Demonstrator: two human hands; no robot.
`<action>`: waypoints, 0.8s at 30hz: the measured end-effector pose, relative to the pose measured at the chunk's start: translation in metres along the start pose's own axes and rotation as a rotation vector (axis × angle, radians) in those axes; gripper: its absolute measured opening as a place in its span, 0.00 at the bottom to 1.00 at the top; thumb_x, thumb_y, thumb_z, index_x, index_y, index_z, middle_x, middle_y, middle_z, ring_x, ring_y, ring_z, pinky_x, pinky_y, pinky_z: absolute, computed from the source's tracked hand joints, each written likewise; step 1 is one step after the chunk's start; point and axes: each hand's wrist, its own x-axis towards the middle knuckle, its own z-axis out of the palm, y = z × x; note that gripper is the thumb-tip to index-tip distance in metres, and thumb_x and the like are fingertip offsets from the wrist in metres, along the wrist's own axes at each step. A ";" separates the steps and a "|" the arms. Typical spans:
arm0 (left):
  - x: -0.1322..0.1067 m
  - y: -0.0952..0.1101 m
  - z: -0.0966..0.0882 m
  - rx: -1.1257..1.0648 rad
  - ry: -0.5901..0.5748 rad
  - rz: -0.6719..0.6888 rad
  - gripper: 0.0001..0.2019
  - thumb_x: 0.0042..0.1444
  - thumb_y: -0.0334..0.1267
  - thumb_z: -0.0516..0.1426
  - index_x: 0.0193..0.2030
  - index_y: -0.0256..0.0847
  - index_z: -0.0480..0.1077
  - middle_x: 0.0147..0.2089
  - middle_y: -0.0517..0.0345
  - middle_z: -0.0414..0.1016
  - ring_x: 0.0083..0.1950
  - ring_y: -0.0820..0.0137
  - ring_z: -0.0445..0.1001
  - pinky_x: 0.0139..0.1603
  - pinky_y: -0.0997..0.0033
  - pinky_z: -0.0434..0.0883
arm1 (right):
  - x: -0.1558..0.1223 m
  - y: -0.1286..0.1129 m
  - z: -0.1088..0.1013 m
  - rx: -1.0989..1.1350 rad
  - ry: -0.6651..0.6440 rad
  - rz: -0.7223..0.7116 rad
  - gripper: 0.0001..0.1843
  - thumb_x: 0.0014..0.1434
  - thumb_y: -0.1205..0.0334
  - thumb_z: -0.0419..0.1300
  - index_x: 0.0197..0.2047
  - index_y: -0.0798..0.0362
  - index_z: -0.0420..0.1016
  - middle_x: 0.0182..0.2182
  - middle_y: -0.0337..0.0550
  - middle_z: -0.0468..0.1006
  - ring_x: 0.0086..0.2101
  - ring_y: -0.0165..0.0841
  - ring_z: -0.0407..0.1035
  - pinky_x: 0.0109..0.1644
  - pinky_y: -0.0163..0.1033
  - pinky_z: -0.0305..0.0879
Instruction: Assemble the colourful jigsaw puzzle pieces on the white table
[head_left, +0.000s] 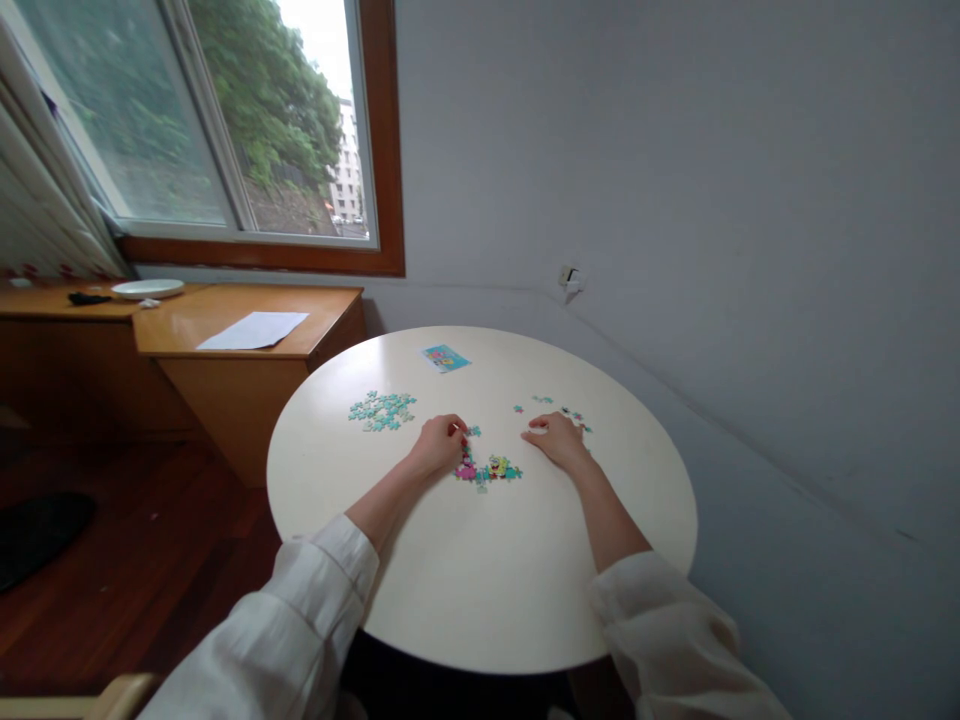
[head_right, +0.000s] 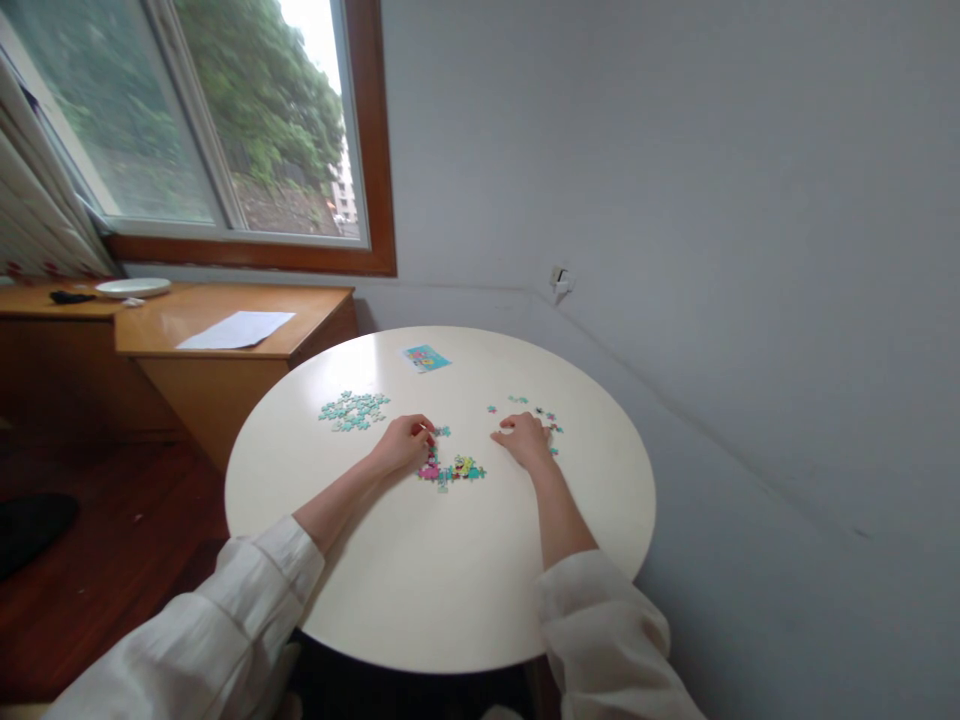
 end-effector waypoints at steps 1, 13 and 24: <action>0.000 0.000 0.000 0.000 -0.003 0.001 0.13 0.48 0.25 0.48 0.34 0.35 0.72 0.28 0.56 0.77 0.30 0.73 0.74 0.35 0.75 0.69 | 0.000 0.000 0.000 0.002 0.003 0.005 0.13 0.44 0.53 0.64 0.33 0.50 0.79 0.41 0.48 0.77 0.45 0.44 0.67 0.53 0.52 0.54; 0.003 -0.006 0.002 0.001 -0.005 0.013 0.13 0.48 0.25 0.48 0.34 0.35 0.73 0.29 0.54 0.77 0.30 0.72 0.74 0.35 0.74 0.69 | 0.001 -0.001 0.001 0.015 -0.033 0.028 0.09 0.45 0.55 0.64 0.30 0.50 0.78 0.37 0.45 0.78 0.44 0.43 0.68 0.51 0.51 0.54; 0.001 -0.001 -0.001 -0.010 -0.023 0.003 0.13 0.48 0.25 0.48 0.33 0.35 0.72 0.28 0.56 0.77 0.30 0.73 0.73 0.34 0.76 0.69 | 0.001 -0.001 0.002 0.055 0.001 0.014 0.08 0.45 0.55 0.63 0.28 0.49 0.79 0.34 0.45 0.79 0.42 0.42 0.69 0.51 0.51 0.55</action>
